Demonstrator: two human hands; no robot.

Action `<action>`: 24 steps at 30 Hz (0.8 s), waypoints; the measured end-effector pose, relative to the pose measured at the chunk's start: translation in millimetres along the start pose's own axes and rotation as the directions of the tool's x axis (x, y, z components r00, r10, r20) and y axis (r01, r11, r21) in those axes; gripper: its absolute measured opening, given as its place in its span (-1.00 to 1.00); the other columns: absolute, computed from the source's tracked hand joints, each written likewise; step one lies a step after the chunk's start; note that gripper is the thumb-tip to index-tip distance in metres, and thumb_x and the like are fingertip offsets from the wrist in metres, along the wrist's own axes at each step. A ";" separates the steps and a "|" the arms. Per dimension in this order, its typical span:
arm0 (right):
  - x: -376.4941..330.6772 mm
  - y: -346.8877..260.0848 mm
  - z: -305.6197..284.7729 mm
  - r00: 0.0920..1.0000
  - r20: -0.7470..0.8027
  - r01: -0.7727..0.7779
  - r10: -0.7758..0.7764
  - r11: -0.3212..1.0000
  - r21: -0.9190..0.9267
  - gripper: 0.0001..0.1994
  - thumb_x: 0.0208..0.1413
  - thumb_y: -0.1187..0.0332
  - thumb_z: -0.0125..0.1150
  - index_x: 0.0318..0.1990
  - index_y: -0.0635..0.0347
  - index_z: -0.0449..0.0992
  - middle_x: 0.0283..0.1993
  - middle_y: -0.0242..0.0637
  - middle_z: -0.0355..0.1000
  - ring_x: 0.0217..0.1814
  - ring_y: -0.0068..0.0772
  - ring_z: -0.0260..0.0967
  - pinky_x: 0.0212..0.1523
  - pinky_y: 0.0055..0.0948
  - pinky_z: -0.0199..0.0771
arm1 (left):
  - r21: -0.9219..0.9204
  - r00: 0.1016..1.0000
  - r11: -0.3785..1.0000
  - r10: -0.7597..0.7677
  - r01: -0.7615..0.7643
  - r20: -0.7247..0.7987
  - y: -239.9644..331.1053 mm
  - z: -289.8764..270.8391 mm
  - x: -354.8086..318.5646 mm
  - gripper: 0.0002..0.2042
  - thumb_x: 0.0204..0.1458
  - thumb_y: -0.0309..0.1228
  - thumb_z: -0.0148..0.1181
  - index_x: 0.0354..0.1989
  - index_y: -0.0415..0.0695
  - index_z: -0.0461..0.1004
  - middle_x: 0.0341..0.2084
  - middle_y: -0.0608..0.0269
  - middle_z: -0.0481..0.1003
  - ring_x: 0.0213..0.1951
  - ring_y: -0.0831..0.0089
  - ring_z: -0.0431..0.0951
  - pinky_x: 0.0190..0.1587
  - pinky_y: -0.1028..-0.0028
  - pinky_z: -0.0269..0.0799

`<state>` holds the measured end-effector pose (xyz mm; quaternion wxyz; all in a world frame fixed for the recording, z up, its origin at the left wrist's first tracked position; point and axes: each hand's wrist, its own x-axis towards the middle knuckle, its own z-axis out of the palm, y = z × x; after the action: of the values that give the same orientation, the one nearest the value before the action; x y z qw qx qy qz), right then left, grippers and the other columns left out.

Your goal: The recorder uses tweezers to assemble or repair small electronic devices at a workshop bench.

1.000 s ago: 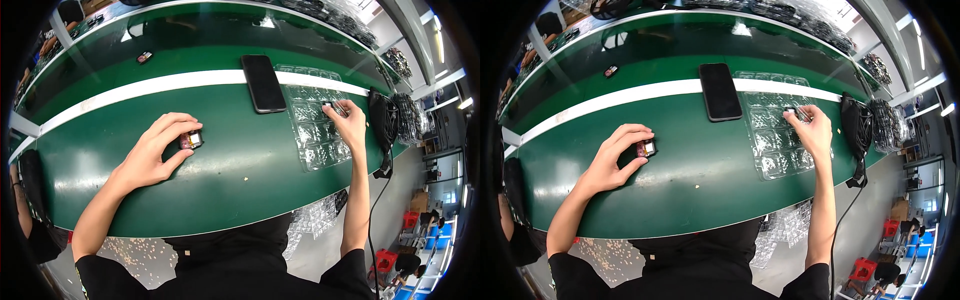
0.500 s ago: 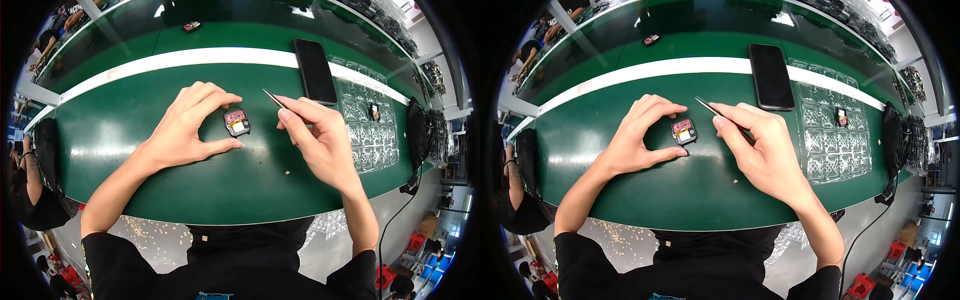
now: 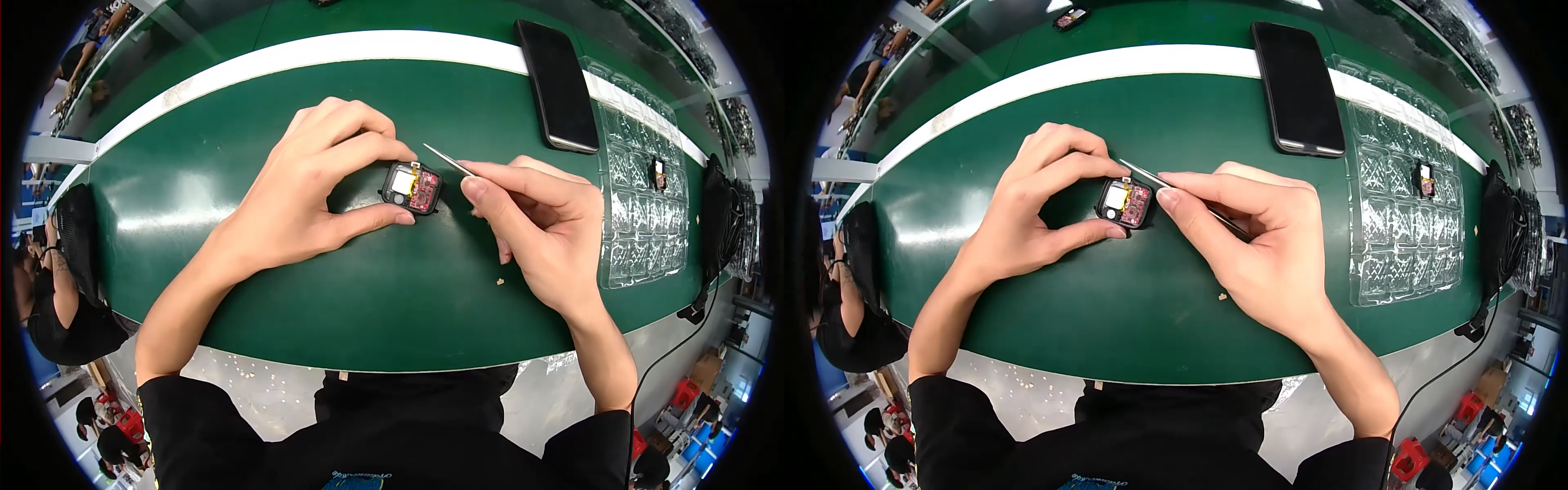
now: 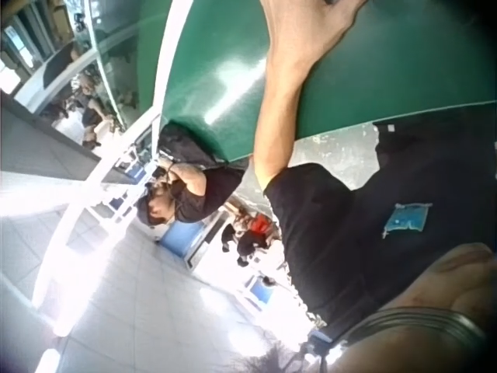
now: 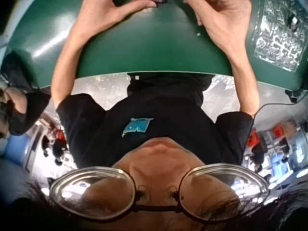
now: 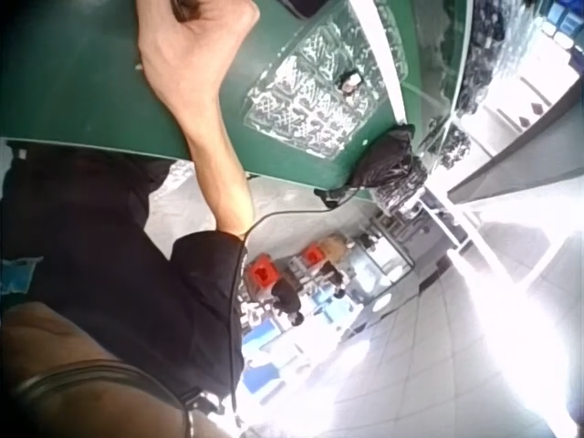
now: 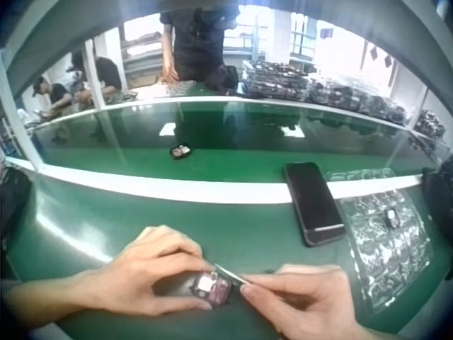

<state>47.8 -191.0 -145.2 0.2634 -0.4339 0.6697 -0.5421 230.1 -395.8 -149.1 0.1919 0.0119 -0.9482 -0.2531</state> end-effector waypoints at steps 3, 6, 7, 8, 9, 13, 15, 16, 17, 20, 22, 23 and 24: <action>-1.2 -2.0 3.8 0.994 -0.017 0.105 -0.106 0.991 -0.080 -0.85 0.22 0.57 0.47 -0.07 0.34 0.80 -0.53 -0.42 0.47 -0.57 -0.78 0.24 -0.56 -0.60 0.06 | -0.008 1.000 1.000 0.022 -0.022 -0.018 -2.6 3.2 0.4 -0.47 -0.20 -0.34 0.71 0.02 -0.13 0.68 -0.05 0.23 0.58 -0.05 0.23 0.52 0.10 0.26 0.39; -3.2 1.3 2.9 0.990 -0.031 0.132 -0.135 0.988 -0.076 -0.89 0.16 0.60 0.48 -0.17 0.34 0.80 -0.56 -0.43 0.44 -0.60 -0.78 0.23 -0.57 -0.58 0.06 | -0.113 0.996 0.990 -0.073 0.079 0.053 0.9 -1.8 -0.2 -0.47 -0.22 -0.29 0.74 0.00 -0.09 0.70 -0.26 0.34 0.63 -0.30 0.40 0.46 -0.07 0.41 0.28; -3.5 3.1 2.7 0.991 -0.030 0.126 -0.128 0.989 -0.076 -0.89 0.16 0.60 0.48 -0.17 0.34 0.80 -0.56 -0.43 0.44 -0.60 -0.78 0.23 -0.57 -0.58 0.06 | -0.118 0.995 0.990 -0.076 0.082 0.057 1.1 -3.3 0.5 -0.47 -0.22 -0.29 0.74 0.00 -0.09 0.70 -0.26 0.34 0.63 -0.30 0.40 0.46 -0.07 0.41 0.28; -3.3 5.2 2.5 0.989 -0.035 0.140 -0.144 0.984 -0.109 -0.90 0.13 0.60 0.48 -0.21 0.34 0.79 -0.58 -0.43 0.44 -0.60 -0.76 0.23 -0.58 -0.57 0.07 | -0.121 0.995 0.990 -0.066 0.075 0.071 1.1 -4.1 1.3 -0.46 -0.22 -0.27 0.74 0.00 -0.09 0.71 -0.28 0.34 0.63 -0.30 0.41 0.47 -0.08 0.42 0.26; -3.9 6.4 2.9 0.986 -0.040 0.153 -0.160 0.978 -0.142 -0.92 0.10 0.60 0.47 -0.25 0.34 0.78 -0.59 -0.43 0.43 -0.61 -0.74 0.24 -0.59 -0.56 0.07 | -0.125 0.995 0.990 -0.056 0.067 0.085 0.8 -4.1 0.6 -0.46 -0.23 -0.26 0.74 0.00 -0.09 0.72 -0.31 0.35 0.64 -0.30 0.42 0.48 -0.09 0.42 0.24; -3.6 5.8 6.6 0.983 -0.014 0.177 -0.184 0.959 -0.222 -0.93 0.07 0.60 0.46 -0.28 0.34 0.77 -0.59 -0.39 0.45 -0.63 -0.70 0.26 -0.60 -0.55 0.11 | -0.155 0.996 0.987 -0.035 0.048 0.082 -4.2 -2.3 -0.4 -0.46 -0.24 -0.27 0.74 -0.01 -0.13 0.74 -0.30 0.31 0.66 -0.26 0.43 0.58 -0.07 0.39 0.24; -3.7 5.5 7.0 0.978 0.006 0.204 -0.210 0.945 -0.257 -0.92 0.04 0.60 0.46 -0.30 0.34 0.77 -0.58 -0.36 0.47 -0.64 -0.64 0.29 -0.60 -0.52 0.15 | -0.171 0.996 0.984 -0.037 0.051 0.087 -4.5 -2.6 0.5 -0.46 -0.24 -0.28 0.74 -0.02 -0.15 0.74 -0.30 0.29 0.66 -0.26 0.42 0.60 -0.07 0.40 0.24; -3.3 5.6 6.4 0.979 0.010 0.200 -0.204 0.945 -0.257 -0.92 0.04 0.60 0.46 -0.30 0.34 0.77 -0.58 -0.36 0.47 -0.64 -0.64 0.29 -0.60 -0.52 0.15 | -0.166 0.996 0.985 -0.028 0.043 0.087 -4.7 -3.0 0.6 -0.46 -0.24 -0.29 0.74 -0.02 -0.16 0.74 -0.30 0.29 0.66 -0.25 0.41 0.60 -0.06 0.40 0.24; -2.5 6.1 5.5 0.971 0.044 0.240 -0.237 0.931 -0.274 -0.90 0.08 0.62 0.47 -0.24 0.36 0.78 -0.56 -0.38 0.47 -0.62 -0.70 0.27 -0.58 -0.57 0.11 | -0.161 0.996 0.986 -0.020 0.034 0.086 -4.8 -3.2 0.3 -0.46 -0.24 -0.29 0.74 -0.02 -0.17 0.74 -0.30 0.28 0.66 -0.25 0.41 0.60 -0.05 0.40 0.25; -1.1 9.4 4.7 0.960 0.074 0.279 -0.269 0.919 -0.279 -0.88 0.11 0.64 0.47 -0.19 0.39 0.79 -0.54 -0.41 0.48 -0.60 -0.76 0.25 -0.57 -0.61 0.06 | -0.150 0.996 0.988 -0.023 0.035 0.081 -4.6 -2.3 1.4 -0.47 -0.26 -0.30 0.73 -0.03 -0.18 0.74 -0.30 0.28 0.67 -0.25 0.41 0.59 -0.08 0.40 0.24; -1.2 9.2 5.3 0.960 0.069 0.280 -0.271 0.921 -0.271 -0.88 0.11 0.64 0.48 -0.19 0.39 0.79 -0.54 -0.41 0.47 -0.60 -0.75 0.25 -0.57 -0.61 0.05 | -0.157 0.996 0.987 -0.034 0.047 0.085 -4.0 -2.7 1.9 -0.47 -0.26 -0.30 0.73 -0.03 -0.17 0.74 -0.30 0.29 0.66 -0.25 0.42 0.59 -0.10 0.40 0.24; -0.8 7.6 4.9 0.960 0.072 0.280 -0.271 0.917 -0.284 -0.88 0.10 0.64 0.48 -0.19 0.39 0.79 -0.54 -0.41 0.47 -0.60 -0.76 0.25 -0.57 -0.60 0.05 | -0.159 0.995 0.986 -0.043 0.057 0.089 -3.8 -2.5 2.1 -0.46 -0.27 -0.30 0.73 -0.03 -0.17 0.75 -0.30 0.30 0.66 -0.26 0.43 0.58 -0.12 0.40 0.24; -0.7 7.0 5.0 0.960 0.074 0.281 -0.272 0.913 -0.295 -0.88 0.10 0.64 0.48 -0.19 0.39 0.79 -0.54 -0.41 0.47 -0.60 -0.76 0.25 -0.57 -0.60 0.05 | -0.160 0.995 0.985 -0.044 0.058 0.090 -4.0 -2.1 1.8 -0.46 -0.27 -0.30 0.73 -0.03 -0.17 0.75 -0.30 0.30 0.66 -0.26 0.43 0.58 -0.12 0.40 0.24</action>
<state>50.3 -192.6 -153.3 0.1250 -0.5677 0.6725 -0.4581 228.9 -400.4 -148.7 0.1445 0.0096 -0.9312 -0.3344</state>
